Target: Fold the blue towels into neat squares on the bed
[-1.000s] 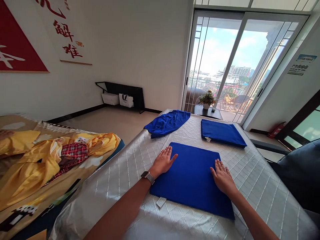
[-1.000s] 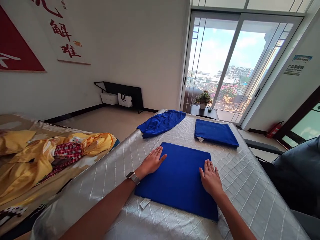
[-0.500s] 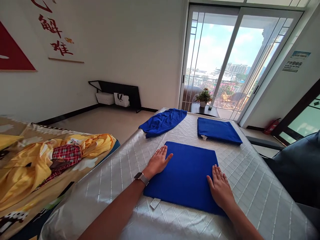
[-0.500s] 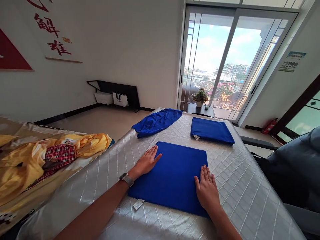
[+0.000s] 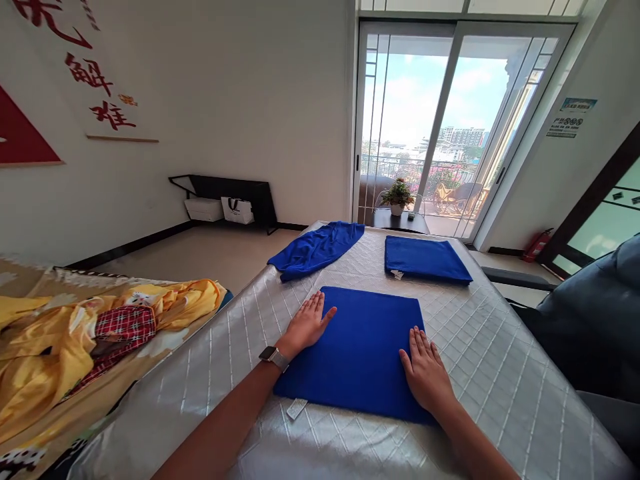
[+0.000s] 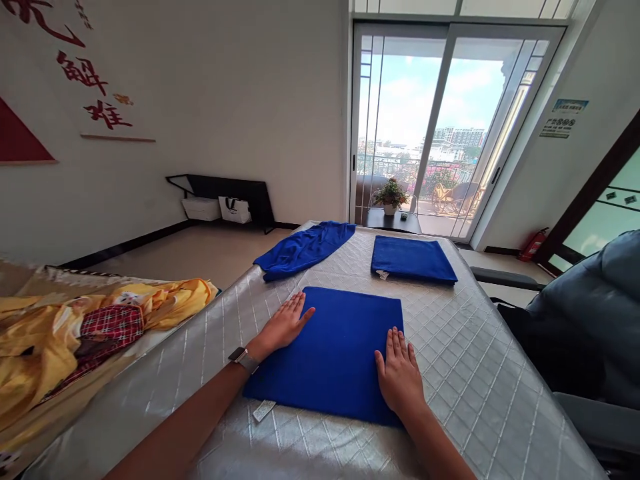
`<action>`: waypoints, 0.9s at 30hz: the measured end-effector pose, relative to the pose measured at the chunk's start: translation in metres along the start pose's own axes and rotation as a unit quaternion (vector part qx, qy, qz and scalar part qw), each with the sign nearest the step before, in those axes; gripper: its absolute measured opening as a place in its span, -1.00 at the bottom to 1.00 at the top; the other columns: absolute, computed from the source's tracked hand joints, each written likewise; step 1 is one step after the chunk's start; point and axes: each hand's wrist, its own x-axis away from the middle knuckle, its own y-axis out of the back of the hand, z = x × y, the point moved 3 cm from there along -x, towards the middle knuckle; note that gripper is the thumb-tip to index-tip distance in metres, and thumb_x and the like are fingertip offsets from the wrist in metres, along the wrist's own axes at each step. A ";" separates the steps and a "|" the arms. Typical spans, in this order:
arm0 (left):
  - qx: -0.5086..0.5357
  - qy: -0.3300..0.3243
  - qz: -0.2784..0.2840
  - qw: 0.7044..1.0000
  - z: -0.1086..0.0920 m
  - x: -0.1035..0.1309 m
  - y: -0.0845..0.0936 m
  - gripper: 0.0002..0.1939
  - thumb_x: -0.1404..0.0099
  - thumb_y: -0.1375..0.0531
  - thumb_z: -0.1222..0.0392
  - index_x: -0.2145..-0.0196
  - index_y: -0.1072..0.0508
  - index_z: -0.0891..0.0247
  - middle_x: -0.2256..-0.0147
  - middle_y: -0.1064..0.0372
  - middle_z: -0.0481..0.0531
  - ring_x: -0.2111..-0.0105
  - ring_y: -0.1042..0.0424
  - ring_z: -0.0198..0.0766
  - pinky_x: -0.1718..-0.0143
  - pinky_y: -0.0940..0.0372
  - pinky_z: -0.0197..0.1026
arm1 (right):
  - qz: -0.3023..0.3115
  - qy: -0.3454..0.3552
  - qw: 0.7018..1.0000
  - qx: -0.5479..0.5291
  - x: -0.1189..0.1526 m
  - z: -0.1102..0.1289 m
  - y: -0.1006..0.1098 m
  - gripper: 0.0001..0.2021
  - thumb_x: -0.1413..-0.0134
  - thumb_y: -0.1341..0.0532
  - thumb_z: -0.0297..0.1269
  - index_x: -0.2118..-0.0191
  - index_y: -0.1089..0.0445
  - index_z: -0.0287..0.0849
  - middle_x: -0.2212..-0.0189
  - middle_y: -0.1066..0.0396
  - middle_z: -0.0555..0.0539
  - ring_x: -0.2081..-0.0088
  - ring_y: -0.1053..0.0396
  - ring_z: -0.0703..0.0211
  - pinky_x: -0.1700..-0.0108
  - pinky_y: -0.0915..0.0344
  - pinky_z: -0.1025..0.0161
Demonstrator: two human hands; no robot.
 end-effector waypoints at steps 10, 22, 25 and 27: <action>0.079 -0.300 0.031 0.950 -0.194 0.049 -0.023 -0.26 -0.53 0.25 -0.20 -0.45 0.10 0.34 -0.43 0.13 0.19 -0.44 0.18 -0.17 -0.43 0.20 -0.05 | 0.008 0.017 0.999 0.048 0.002 -0.001 -0.003 -0.38 -0.38 0.19 -0.18 -0.46 0.19 -0.31 -0.47 0.32 -0.13 -0.47 0.36 0.06 -0.44 0.32 0.04; 0.105 -0.245 0.067 0.961 -0.170 0.056 -0.029 -0.26 -0.52 0.27 -0.22 -0.46 0.13 0.29 -0.43 0.15 0.17 -0.43 0.17 -0.17 -0.43 0.18 -0.04 | -0.003 0.015 0.999 0.040 0.000 -0.002 -0.002 -0.35 -0.40 0.21 -0.08 -0.46 0.17 -0.32 -0.46 0.31 -0.15 -0.47 0.31 0.05 -0.44 0.28 0.01; 0.068 -0.215 0.066 0.972 -0.136 0.059 -0.023 -0.25 -0.51 0.21 -0.26 -0.46 0.13 0.23 -0.43 0.15 0.14 -0.43 0.16 -0.11 -0.42 0.15 0.02 | -0.008 0.005 1.000 0.027 -0.001 -0.001 -0.002 -0.33 -0.40 0.23 -0.04 -0.46 0.20 -0.34 -0.47 0.31 -0.14 -0.47 0.31 0.08 -0.44 0.28 0.02; 0.039 -0.189 0.064 0.979 -0.104 0.064 -0.019 -0.25 -0.50 0.18 -0.27 -0.46 0.14 0.20 -0.43 0.17 0.11 -0.43 0.16 -0.09 -0.42 0.15 0.03 | -0.010 0.003 1.000 0.016 0.000 -0.001 -0.002 -0.33 -0.40 0.24 -0.04 -0.46 0.20 -0.34 -0.47 0.31 -0.14 -0.47 0.31 0.08 -0.44 0.30 0.02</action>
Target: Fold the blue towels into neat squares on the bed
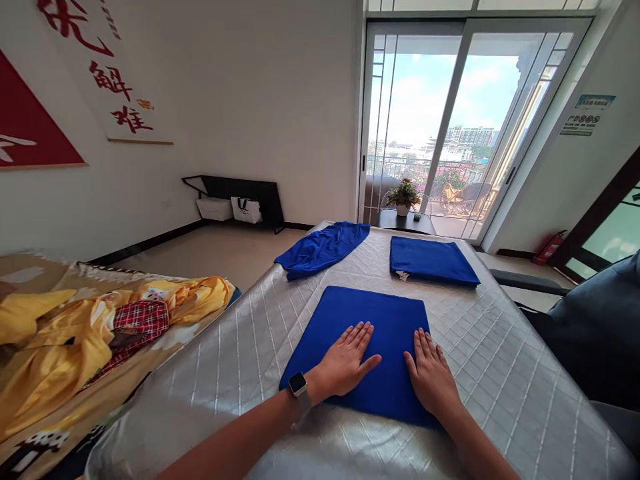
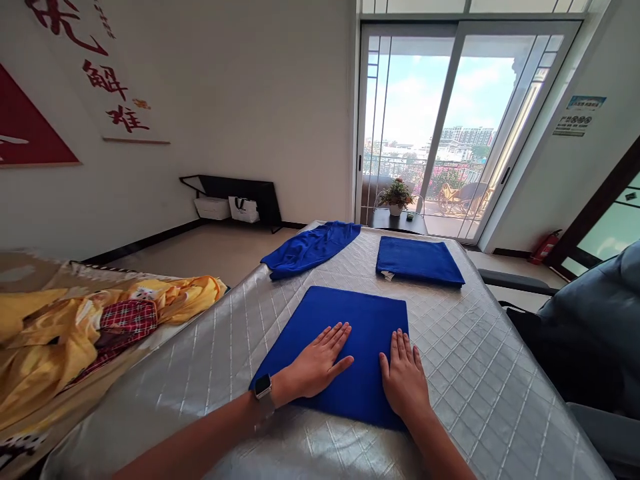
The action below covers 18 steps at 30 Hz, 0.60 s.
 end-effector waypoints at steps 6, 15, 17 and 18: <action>-0.054 0.098 -0.052 0.992 0.074 0.054 0.009 -0.26 -0.51 0.15 -0.24 -0.45 0.21 0.20 -0.43 0.15 0.13 -0.41 0.07 -0.06 -0.40 0.03 0.07 | 0.013 -0.004 1.000 -0.015 0.001 -0.001 0.000 -0.31 -0.39 0.27 0.00 -0.46 0.23 -0.33 -0.48 0.34 -0.10 -0.47 0.37 0.12 -0.45 0.34 0.04; -0.050 0.123 -0.089 0.987 0.081 0.066 0.010 -0.24 -0.50 0.17 -0.26 -0.45 0.12 0.27 -0.43 0.13 0.18 -0.41 0.05 -0.01 -0.40 0.00 0.09 | 0.000 -0.004 1.000 -0.006 -0.002 -0.006 -0.010 -0.30 -0.38 0.27 0.01 -0.47 0.20 -0.33 -0.48 0.31 -0.09 -0.47 0.34 0.14 -0.45 0.30 0.05; -0.043 0.127 -0.084 0.987 0.080 0.066 0.010 -0.23 -0.50 0.17 -0.26 -0.45 0.11 0.29 -0.43 0.14 0.19 -0.41 0.05 -0.02 -0.39 0.00 0.08 | -0.003 -0.001 1.000 -0.005 -0.003 -0.007 -0.012 -0.30 -0.38 0.26 0.01 -0.47 0.20 -0.33 -0.48 0.29 -0.10 -0.47 0.34 0.14 -0.45 0.31 0.05; -0.040 0.129 -0.083 0.987 0.081 0.067 0.010 -0.22 -0.50 0.17 -0.27 -0.44 0.10 0.30 -0.43 0.14 0.20 -0.41 0.06 -0.01 -0.39 0.00 0.08 | -0.004 0.000 1.000 -0.003 -0.003 -0.008 -0.012 -0.29 -0.38 0.26 0.01 -0.47 0.20 -0.33 -0.48 0.29 -0.11 -0.47 0.34 0.14 -0.45 0.32 0.04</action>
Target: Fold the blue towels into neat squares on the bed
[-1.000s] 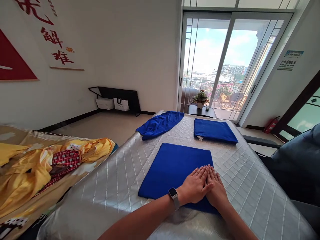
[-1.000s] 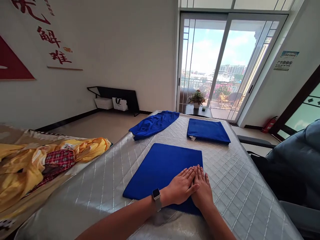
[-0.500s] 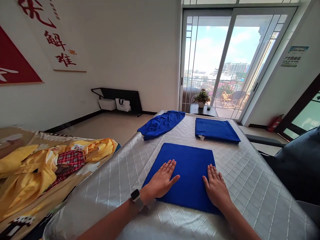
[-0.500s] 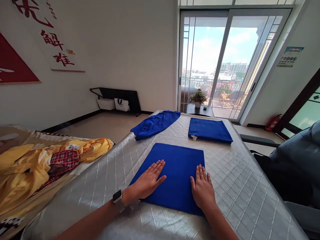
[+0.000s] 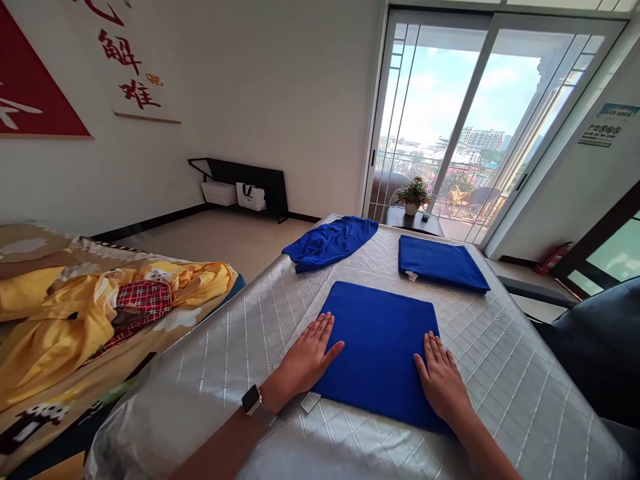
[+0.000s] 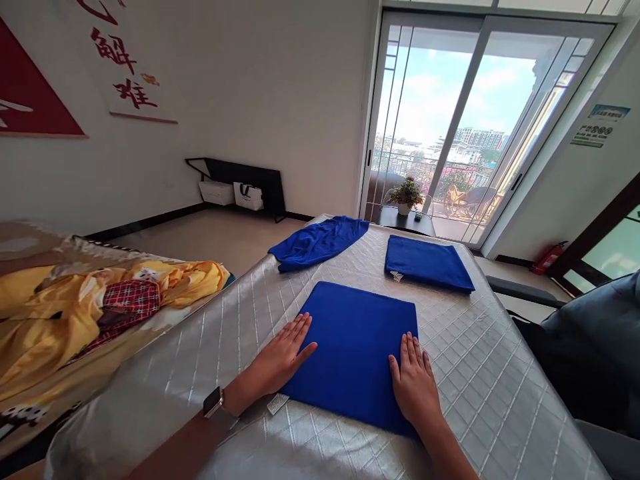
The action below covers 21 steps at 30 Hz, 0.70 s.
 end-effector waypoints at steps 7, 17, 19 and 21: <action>0.008 -0.010 -0.020 1.000 0.003 0.002 -0.004 -0.24 -0.50 0.15 -0.26 -0.45 0.12 0.24 -0.43 0.11 0.17 -0.41 0.04 -0.01 -0.39 0.00 0.10 | -0.011 0.001 1.000 0.001 0.000 -0.002 -0.003 -0.29 -0.38 0.27 0.02 -0.47 0.19 -0.34 -0.48 0.27 -0.11 -0.47 0.32 0.14 -0.45 0.30 0.06; 0.022 -0.003 -0.009 1.000 0.001 0.003 0.001 -0.22 -0.49 0.17 -0.28 -0.44 0.06 0.29 -0.43 0.13 0.18 -0.41 0.03 -0.03 -0.39 0.00 0.06 | -0.015 0.009 1.000 -0.019 0.012 -0.002 0.004 -0.27 -0.37 0.27 0.04 -0.47 0.18 -0.36 -0.48 0.25 -0.13 -0.47 0.32 0.13 -0.45 0.25 0.01; 0.021 -0.005 -0.012 1.000 0.002 0.004 -0.001 -0.23 -0.49 0.17 -0.28 -0.45 0.09 0.27 -0.43 0.13 0.17 -0.40 0.03 -0.03 -0.39 0.00 0.06 | -0.024 0.008 0.999 -0.022 0.023 -0.001 0.006 -0.27 -0.36 0.28 0.05 -0.47 0.16 -0.33 -0.47 0.23 -0.11 -0.47 0.33 0.12 -0.45 0.25 -0.01; 0.018 -0.005 -0.015 1.000 0.004 0.004 -0.002 -0.22 -0.49 0.17 -0.28 -0.45 0.09 0.27 -0.43 0.12 0.17 -0.41 0.03 -0.03 -0.39 0.00 0.07 | -0.035 0.012 0.999 -0.024 0.036 0.001 0.006 -0.27 -0.36 0.29 0.06 -0.47 0.14 -0.31 -0.47 0.22 -0.10 -0.47 0.33 0.11 -0.45 0.25 -0.02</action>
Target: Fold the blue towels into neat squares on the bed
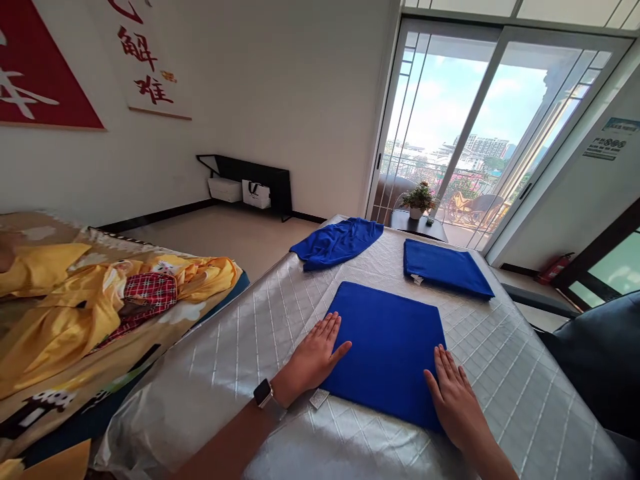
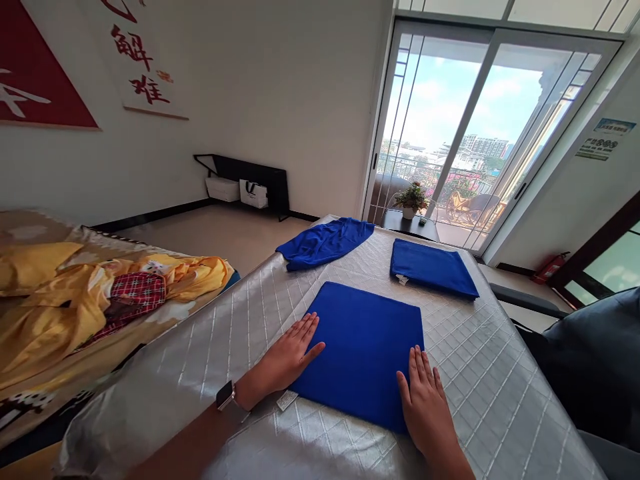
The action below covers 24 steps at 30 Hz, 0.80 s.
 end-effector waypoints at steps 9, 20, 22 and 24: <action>-0.011 0.011 0.012 1.000 -0.004 0.000 0.004 -0.22 -0.50 0.18 -0.28 -0.44 0.08 0.29 -0.43 0.13 0.16 -0.41 0.06 -0.05 -0.41 0.04 0.06 | 0.011 -0.006 1.000 0.018 0.031 0.007 -0.023 -0.18 -0.30 0.35 0.14 -0.46 0.12 -0.36 -0.47 0.24 -0.11 -0.46 0.29 0.04 -0.46 0.23 -0.05; -0.026 0.003 0.018 1.000 -0.005 -0.001 0.010 -0.26 -0.51 0.14 -0.23 -0.45 0.17 0.22 -0.43 0.13 0.15 -0.41 0.04 -0.05 -0.40 0.00 0.08 | 0.047 0.004 0.998 0.040 0.027 0.004 -0.027 -0.19 -0.30 0.22 0.15 -0.45 0.08 -0.35 -0.45 0.26 -0.09 -0.46 0.29 -0.01 -0.45 0.19 -0.09; -0.037 0.002 0.028 0.999 -0.004 -0.002 0.012 -0.27 -0.51 0.13 -0.22 -0.45 0.19 0.22 -0.43 0.13 0.17 -0.40 0.03 -0.06 -0.39 -0.01 0.09 | 0.050 0.004 0.998 0.034 0.028 0.007 -0.022 -0.21 -0.31 0.21 0.14 -0.45 0.10 -0.34 -0.45 0.28 -0.09 -0.45 0.28 0.00 -0.45 0.17 -0.09; -0.054 0.001 0.024 0.998 -0.010 -0.003 0.016 -0.26 -0.51 0.12 -0.21 -0.45 0.26 0.20 -0.42 0.11 0.19 -0.40 0.02 -0.05 -0.38 -0.03 0.12 | 0.050 0.002 0.999 0.019 0.030 0.010 -0.016 -0.23 -0.34 0.21 0.12 -0.45 0.12 -0.35 -0.45 0.29 -0.09 -0.45 0.28 0.00 -0.44 0.15 -0.09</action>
